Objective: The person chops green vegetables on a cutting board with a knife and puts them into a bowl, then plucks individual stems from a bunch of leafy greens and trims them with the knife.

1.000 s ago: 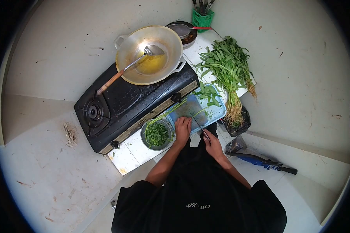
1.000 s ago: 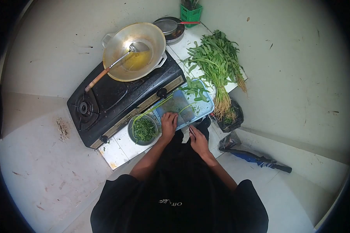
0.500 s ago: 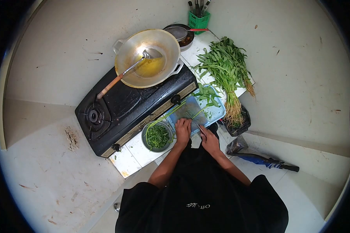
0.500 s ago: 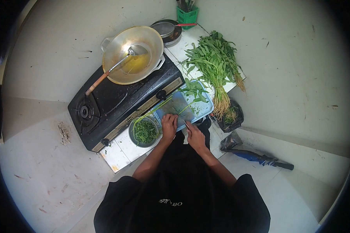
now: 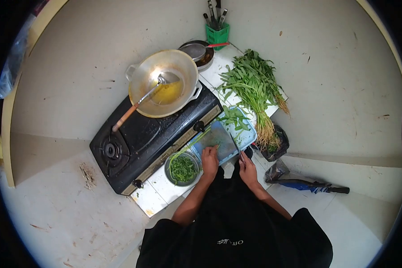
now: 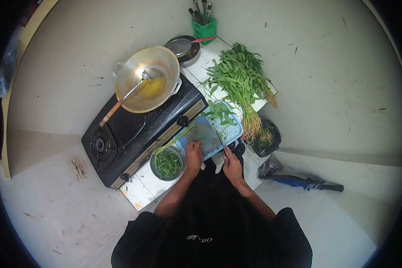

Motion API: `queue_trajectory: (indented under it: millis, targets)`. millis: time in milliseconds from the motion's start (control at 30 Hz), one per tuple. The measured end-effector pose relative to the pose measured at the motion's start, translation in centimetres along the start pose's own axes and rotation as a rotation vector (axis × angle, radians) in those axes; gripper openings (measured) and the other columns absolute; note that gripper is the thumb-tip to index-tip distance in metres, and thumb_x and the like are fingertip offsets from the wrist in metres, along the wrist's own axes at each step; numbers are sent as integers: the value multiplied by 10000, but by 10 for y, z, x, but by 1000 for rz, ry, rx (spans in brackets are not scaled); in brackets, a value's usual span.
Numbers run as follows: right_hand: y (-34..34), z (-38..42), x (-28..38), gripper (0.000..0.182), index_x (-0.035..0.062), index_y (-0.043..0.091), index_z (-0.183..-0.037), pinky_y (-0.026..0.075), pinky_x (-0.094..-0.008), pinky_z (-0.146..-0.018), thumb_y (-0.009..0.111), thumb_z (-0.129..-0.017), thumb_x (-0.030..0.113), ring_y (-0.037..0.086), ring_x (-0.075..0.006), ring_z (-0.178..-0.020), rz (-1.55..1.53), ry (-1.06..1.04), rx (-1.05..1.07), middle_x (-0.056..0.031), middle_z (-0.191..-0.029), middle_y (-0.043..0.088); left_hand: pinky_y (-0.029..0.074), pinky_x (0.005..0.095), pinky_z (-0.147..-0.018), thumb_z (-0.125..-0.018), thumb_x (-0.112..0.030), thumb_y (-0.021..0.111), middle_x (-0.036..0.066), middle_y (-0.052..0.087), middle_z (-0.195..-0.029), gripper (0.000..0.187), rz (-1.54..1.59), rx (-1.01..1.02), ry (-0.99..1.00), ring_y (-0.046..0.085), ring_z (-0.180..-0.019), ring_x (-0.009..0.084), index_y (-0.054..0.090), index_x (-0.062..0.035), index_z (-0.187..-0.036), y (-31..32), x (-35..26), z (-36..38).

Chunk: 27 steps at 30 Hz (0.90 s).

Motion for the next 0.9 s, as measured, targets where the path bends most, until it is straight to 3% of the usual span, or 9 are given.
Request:
queue_trajectory:
  millis: [267, 367, 400, 533, 600, 733, 900]
  targets:
    - [2, 3, -1, 425, 19, 507, -1395, 492, -387, -960, 543, -976, 79, 643, -353, -1119, -79, 11, -10, -228, -1218, 648, 503, 435, -863, -892, -29, 652, 185, 660, -1039, 300, 264, 123, -130, 631, -968, 346, 645, 5, -1190, 21, -3, -61]
    - [0, 0, -2, 425, 40, 514, -1391, 495, -408, -938, 547, -971, 93, 636, -384, -1093, -120, 3, -9, -230, -1181, 648, 539, 336, -827, -926, 3, 599, 168, 703, -1037, 243, 416, 140, -234, 693, -918, 242, 649, 17, -1164, -17, 6, -65]
    - [-1, 2, -2, 429, 63, 517, -1391, 499, -432, -916, 552, -966, 108, 629, -416, -1065, -152, -16, -20, -230, -1142, 650, 539, 336, -827, -926, 3, 599, 168, 703, -1037, 243, 412, 143, -241, 693, -918, 242, 649, 17, -1164, -32, 7, -63]
    - [-3, 8, -4, 430, 74, 517, -1391, 499, -436, -911, 554, -964, 112, 627, -417, -1067, -147, -56, 21, -227, -1142, 650, 540, 348, -838, -919, -2, 610, 176, 707, -1018, 207, 272, 200, -189, 702, -941, 270, 675, 10, -1116, -69, 3, -59]
    - [-3, 15, 0, 433, 86, 517, -1393, 502, -440, -908, 554, -964, 121, 624, -422, -1062, -100, -119, 90, -221, -1144, 650, 549, 395, -826, -879, 36, 619, 209, 688, -1014, 211, 207, 261, -141, 690, -934, 351, 671, 21, -1083, -68, 5, -53]
    - [-4, 20, 6, 429, 38, 516, -1383, 497, -404, -943, 566, -962, 103, 633, -386, -1104, -87, -124, 175, -217, -1211, 644, 542, 429, -838, -876, -58, 669, 192, 681, -1038, 212, 100, 316, -132, 676, -940, 372, 688, 6, -1077, -43, 7, -32]
    - [4, 16, 14, 436, 111, 530, -1382, 508, -441, -862, 570, -947, 111, 632, -412, -1011, 23, -57, 222, -202, -1103, 651, 534, 458, -804, -863, -123, 686, 180, 635, -1017, 178, -71, 204, -209, 652, -921, 393, 706, -30, -1014, -23, 10, -14]
Point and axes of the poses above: each hand's wrist, its own z-axis away from the middle knuckle, its own y-axis out of the palm, x = y × z, the point moved 5 cm from there along -z, towards the middle knuckle
